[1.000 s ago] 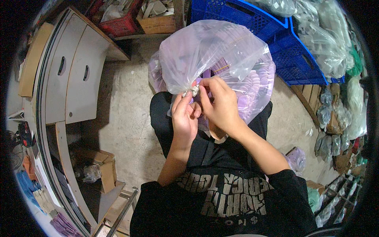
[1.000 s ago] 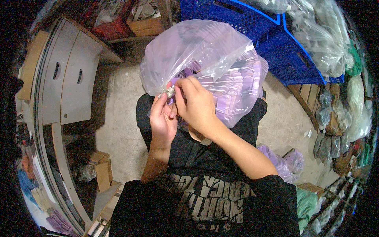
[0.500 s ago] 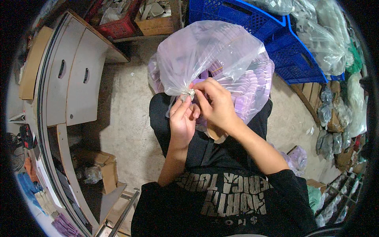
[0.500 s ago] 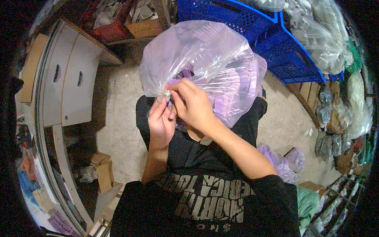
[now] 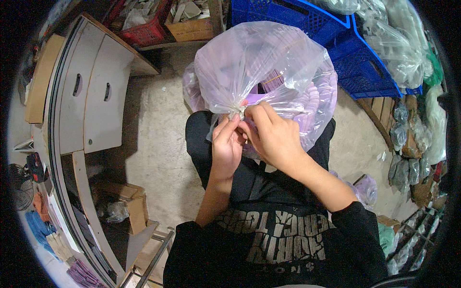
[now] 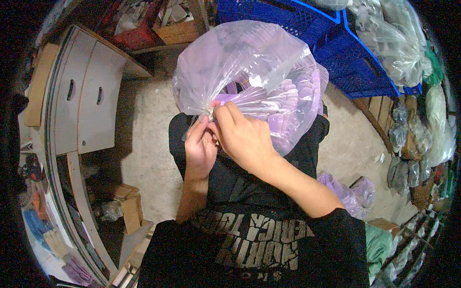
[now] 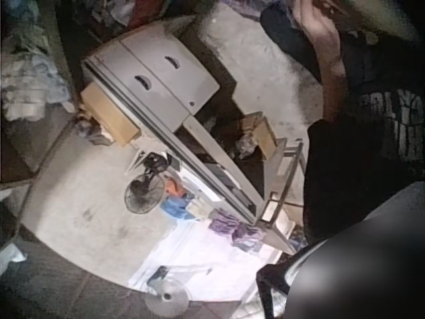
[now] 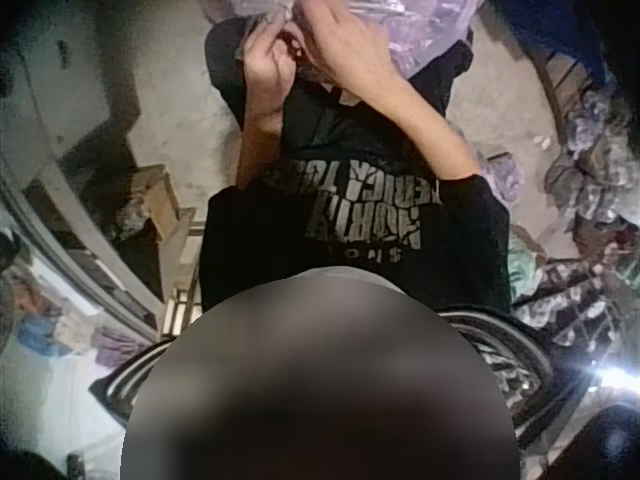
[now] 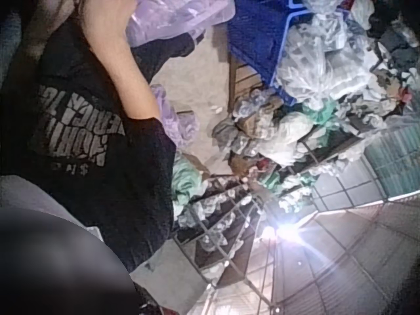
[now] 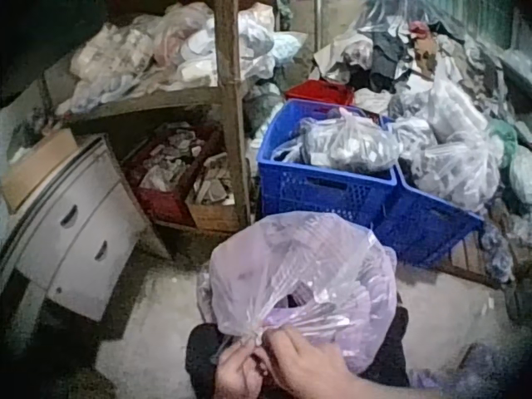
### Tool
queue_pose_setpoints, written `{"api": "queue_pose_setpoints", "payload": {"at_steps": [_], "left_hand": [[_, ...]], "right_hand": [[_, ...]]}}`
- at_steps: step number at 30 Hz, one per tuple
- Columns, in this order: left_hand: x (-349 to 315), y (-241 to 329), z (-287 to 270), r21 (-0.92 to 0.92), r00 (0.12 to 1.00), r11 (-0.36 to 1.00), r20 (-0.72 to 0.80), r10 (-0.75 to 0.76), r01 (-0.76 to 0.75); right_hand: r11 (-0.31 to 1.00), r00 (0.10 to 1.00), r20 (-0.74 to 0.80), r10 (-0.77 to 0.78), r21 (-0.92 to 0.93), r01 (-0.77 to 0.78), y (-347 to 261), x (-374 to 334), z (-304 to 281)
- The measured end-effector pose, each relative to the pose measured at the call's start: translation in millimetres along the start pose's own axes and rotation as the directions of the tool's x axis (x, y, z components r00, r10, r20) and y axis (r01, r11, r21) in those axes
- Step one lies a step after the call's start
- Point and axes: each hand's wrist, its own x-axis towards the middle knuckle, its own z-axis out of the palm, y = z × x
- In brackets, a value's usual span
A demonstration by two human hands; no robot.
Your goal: The person opens a plastic bag containing purple plastic hangers, removes bundles, and places them into a blue crate. They handle the hangers by hand, separating and stacking them before transferring them to the crate.
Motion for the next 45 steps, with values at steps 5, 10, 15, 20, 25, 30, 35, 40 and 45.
{"api": "queue_pose_setpoints", "payload": {"at_steps": [5,10,15,20,25,30,35,40,45], "left_hand": [[1,-3,-7,-0.087,0.999,0.996,0.033,0.015,-0.012],[1,2,-5,-0.151,0.999,0.988,-0.008,-0.033,0.031],[0,0,2,-0.072,0.998,0.997,-0.069,-0.016,0.011],[0,4,-6,-0.081,0.999,0.997,0.035,-0.008,0.011],[-3,-2,-7,-0.04,0.998,0.998,-0.051,-0.041,0.039],[1,-7,-10,-0.052,1.0,0.998,-0.013,0.022,-0.022],[0,-11,-8,-0.049,0.999,0.998,-0.024,0.048,-0.05],[1,-15,-3,-0.026,0.993,0.996,-0.076,0.087,-0.09],[3,-17,1,0.075,0.99,0.993,-0.094,0.102,-0.095]], "right_hand": [[0.997,0.998,-0.018,-0.064,-0.041,0.063,3,1,3],[0.999,1.0,-0.02,0.022,0.033,-0.022,-2,0,6],[0.998,0.998,-0.004,0.057,0.017,-0.057,-5,1,4],[1.0,1.0,0.007,0.026,0.0,-0.026,-4,7,-2],[0.997,0.994,0.08,0.078,-0.017,-0.077,-7,11,-9],[0.983,0.978,0.102,0.181,-0.035,-0.179,-8,17,-5],[0.986,0.983,0.085,0.16,0.036,-0.164,2,15,-2],[0.927,0.982,0.117,0.15,0.329,-0.181,19,14,-2],[0.852,0.976,0.163,0.147,0.48,-0.208,29,11,-3]]}}
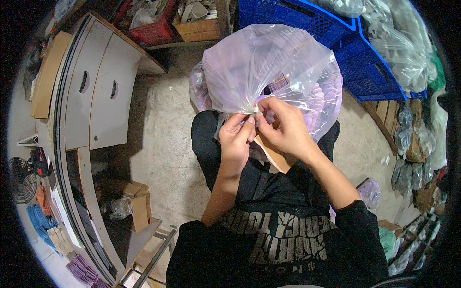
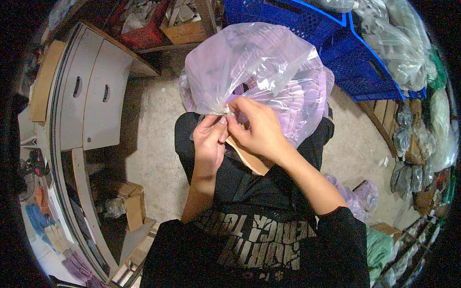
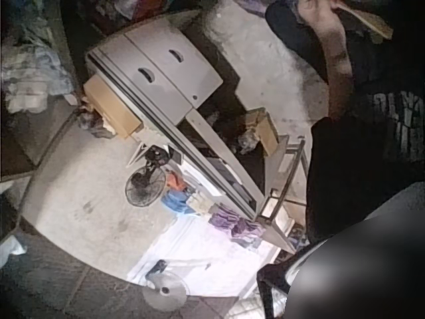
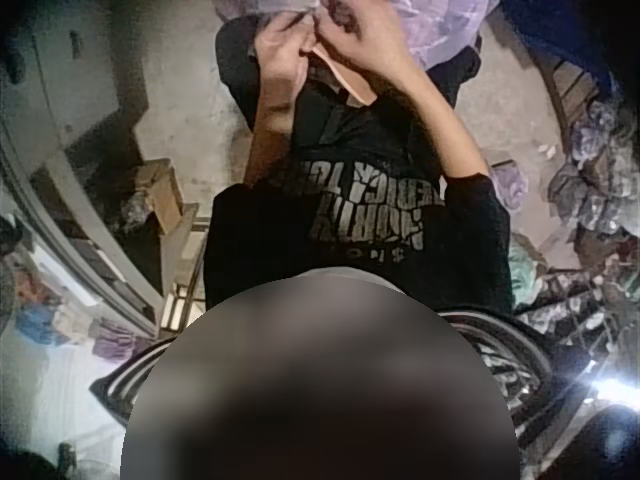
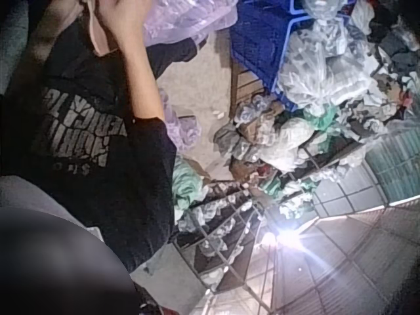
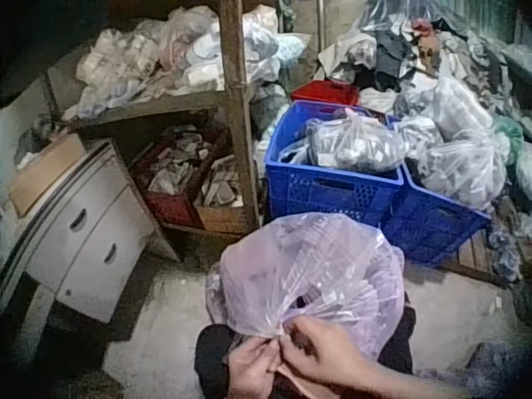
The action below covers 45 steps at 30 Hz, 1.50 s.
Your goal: The person opens a plastic bag containing purple plastic hangers, removes bundles, and places them into a blue crate. They handle the hangers by hand, separating and stacking them before transferring them to the crate.
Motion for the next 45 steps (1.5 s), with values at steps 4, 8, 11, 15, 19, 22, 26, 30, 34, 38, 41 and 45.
{"api": "queue_pose_setpoints", "payload": {"at_steps": [4,8,11,15,19,22,26,30,34,38,41,45], "left_hand": [[-1,4,4,-0.054,0.997,0.998,0.075,0.023,-0.019],[-2,7,7,0.005,0.999,1.0,0.054,-0.004,0.004],[0,7,7,0.001,0.998,1.0,0.058,0.008,-0.008],[2,3,6,-0.021,0.997,1.0,0.068,0.023,-0.022],[3,-1,8,-0.022,0.999,0.999,0.017,0.034,-0.034],[3,-3,7,-0.038,0.999,0.998,-0.003,0.041,-0.041],[4,-8,4,-0.073,0.997,0.995,-0.023,0.069,-0.071],[5,-14,4,-0.08,0.994,0.992,-0.06,0.091,-0.096],[5,-19,9,-0.033,0.984,0.994,-0.153,0.096,-0.102],[6,-26,14,0.004,0.97,0.99,-0.201,0.137,-0.139],[8,-34,16,0.021,0.951,0.985,-0.257,0.17,-0.17],[10,-36,8,0.051,0.958,0.989,-0.248,0.144,-0.135]], "right_hand": [[0.989,0.994,0.007,-0.111,-0.101,0.111,5,-2,-2],[0.994,0.994,-0.081,-0.077,-0.084,0.07,7,-7,5],[0.989,0.981,-0.16,-0.114,-0.106,0.098,10,-6,13],[0.978,0.965,-0.197,-0.172,-0.153,0.144,10,-6,16],[0.994,0.974,-0.213,-0.072,-0.097,0.052,8,-9,19],[0.987,0.965,-0.233,-0.117,-0.137,0.087,8,-8,22],[0.979,0.964,-0.21,-0.163,-0.155,0.132,9,-6,22],[0.978,0.97,-0.164,-0.179,-0.136,0.157,8,-5,18],[0.974,0.984,-0.099,-0.145,-0.187,0.125,7,-1,15],[0.997,0.998,-0.058,-0.015,-0.074,0.011,10,0,15],[0.995,0.996,-0.049,0.072,0.067,-0.069,14,-3,17],[0.972,0.991,-0.015,0.135,0.195,-0.129,21,-7,20]]}}
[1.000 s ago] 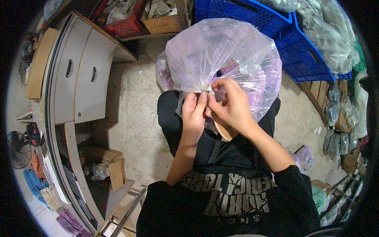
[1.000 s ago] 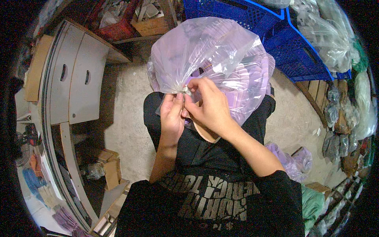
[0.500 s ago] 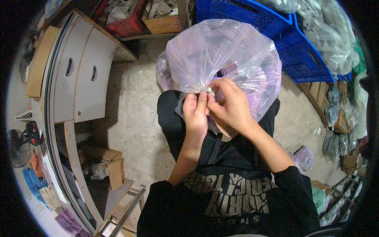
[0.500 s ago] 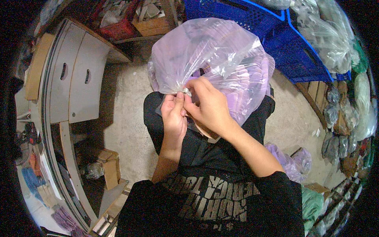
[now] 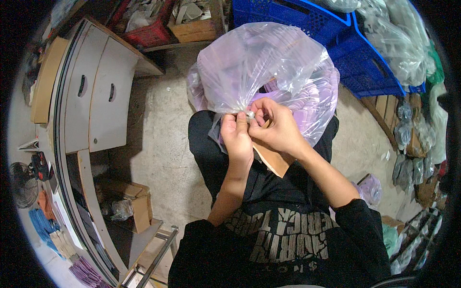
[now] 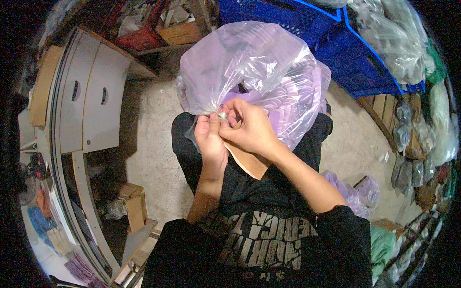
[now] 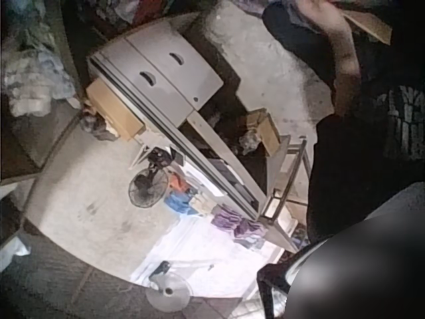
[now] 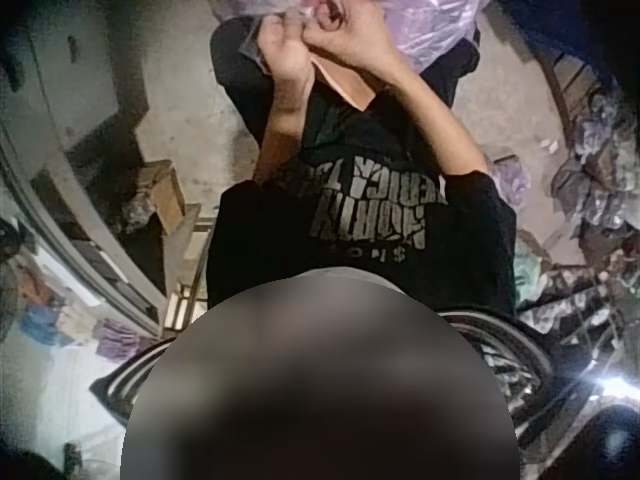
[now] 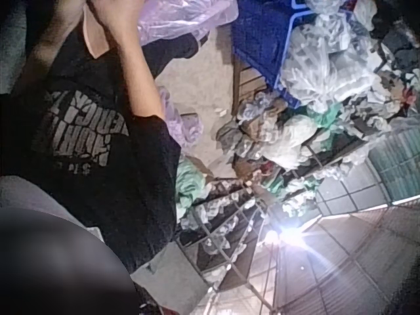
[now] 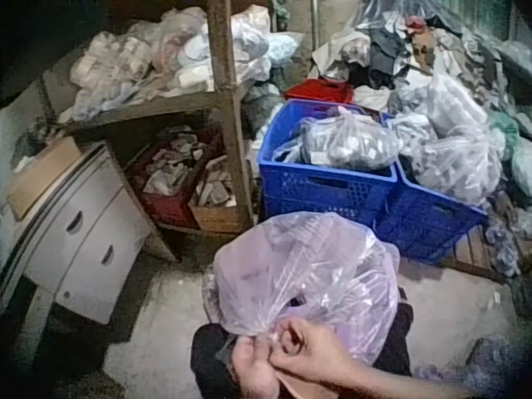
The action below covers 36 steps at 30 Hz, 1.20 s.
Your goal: The person opens a plastic bag containing purple plastic hangers, removes bundles, and places them into a blue crate. They handle the hangers by hand, separating and stacking them before transferring them to the crate.
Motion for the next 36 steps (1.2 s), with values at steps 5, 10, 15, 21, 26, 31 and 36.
{"api": "queue_pose_setpoints", "payload": {"at_steps": [5,10,15,21,26,31,36], "left_hand": [[1,0,-2,-0.062,1.0,0.998,0.022,0.001,0.0],[2,10,-10,-0.027,0.991,0.996,0.104,-0.081,0.084],[4,13,-14,-0.141,0.979,0.981,0.172,-0.108,0.133],[5,15,-14,-0.172,0.979,0.971,0.148,-0.142,0.167],[4,19,-14,-0.14,0.982,0.979,0.138,-0.131,0.151],[2,23,-11,-0.126,0.978,0.982,0.169,-0.12,0.142],[2,29,-5,-0.033,0.982,0.987,0.106,-0.156,0.16]], "right_hand": [[0.99,0.998,0.064,0.025,0.136,-0.034,6,-1,0],[0.969,0.997,0.065,0.041,0.243,-0.056,0,-2,-1],[0.982,0.976,-0.186,-0.11,-0.175,0.077,-15,-13,4],[0.955,0.941,-0.273,-0.197,-0.271,0.122,-19,-18,13],[0.999,0.95,-0.309,-0.046,-0.038,0.036,-14,-16,22],[0.968,0.964,-0.253,0.088,0.248,-0.023,-15,-16,27],[0.889,0.977,-0.143,0.157,0.452,-0.077,-17,-19,29]]}}
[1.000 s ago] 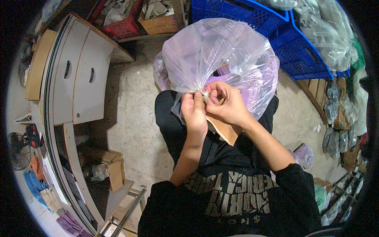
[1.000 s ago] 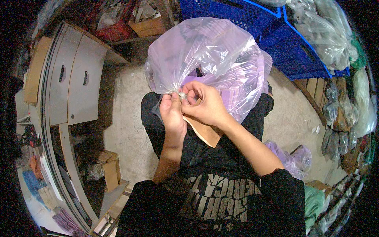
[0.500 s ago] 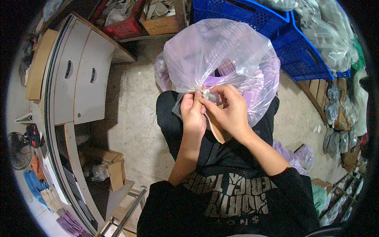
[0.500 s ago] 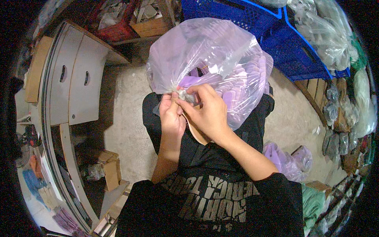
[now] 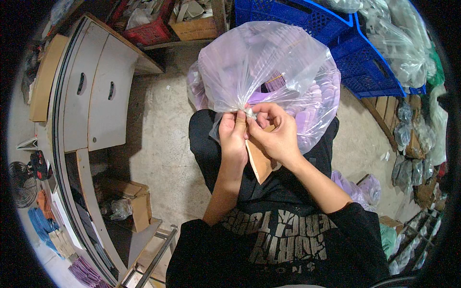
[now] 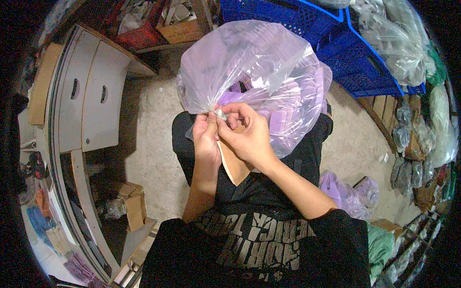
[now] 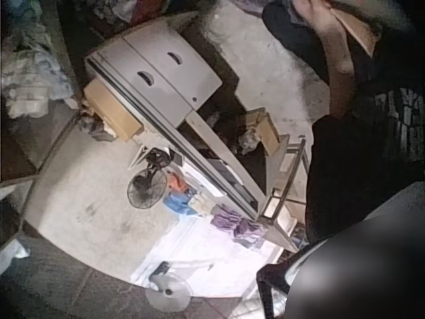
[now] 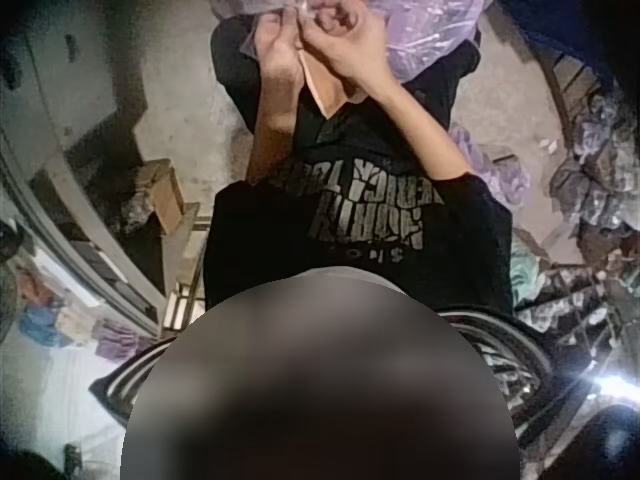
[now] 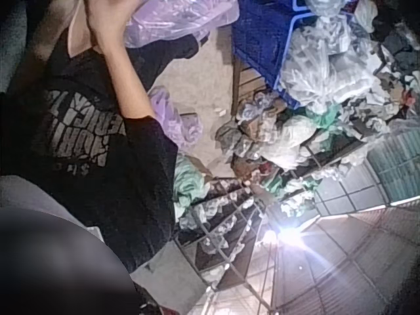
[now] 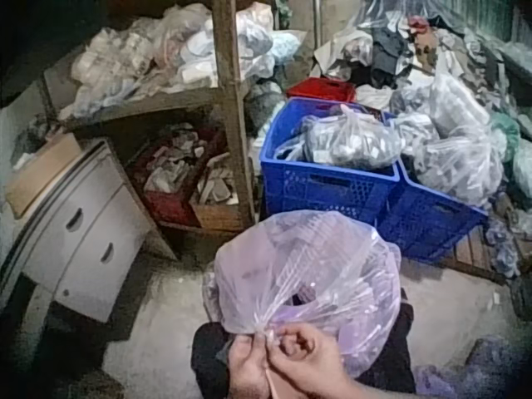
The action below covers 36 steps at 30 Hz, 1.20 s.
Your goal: The person opens a plastic bag containing purple plastic hangers, removes bundles, and places them into a blue crate. They handle the hangers by hand, separating and stacking them before transferring them to the crate.
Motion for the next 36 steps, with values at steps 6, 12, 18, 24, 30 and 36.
{"api": "queue_pose_setpoints", "payload": {"at_steps": [6,12,18,24,30,36], "left_hand": [[-1,-3,3,-0.084,0.994,0.995,-0.086,-0.061,0.054],[-3,-1,-10,-0.11,0.997,0.993,0.072,-0.03,0.038],[-3,-2,-16,-0.155,0.994,0.985,0.098,-0.054,0.069],[2,-1,-19,-0.134,0.985,0.983,0.135,-0.105,0.123],[-2,-8,-25,-0.113,0.984,0.988,0.152,-0.091,0.108],[-8,6,-14,-0.06,0.997,0.996,0.028,-0.07,0.072]], "right_hand": [[0.999,0.983,0.185,0.007,-0.055,0.004,6,11,-11],[0.992,0.94,0.322,0.113,-0.092,-0.087,0,19,-29],[0.989,0.871,0.472,0.138,-0.024,-0.144,-11,17,-41],[0.975,0.854,0.473,0.217,-0.072,-0.208,-9,18,-52],[0.981,0.913,0.388,0.127,-0.186,-0.058,-2,17,-46],[0.868,0.958,0.282,0.049,-0.487,0.099,-20,11,-46]]}}
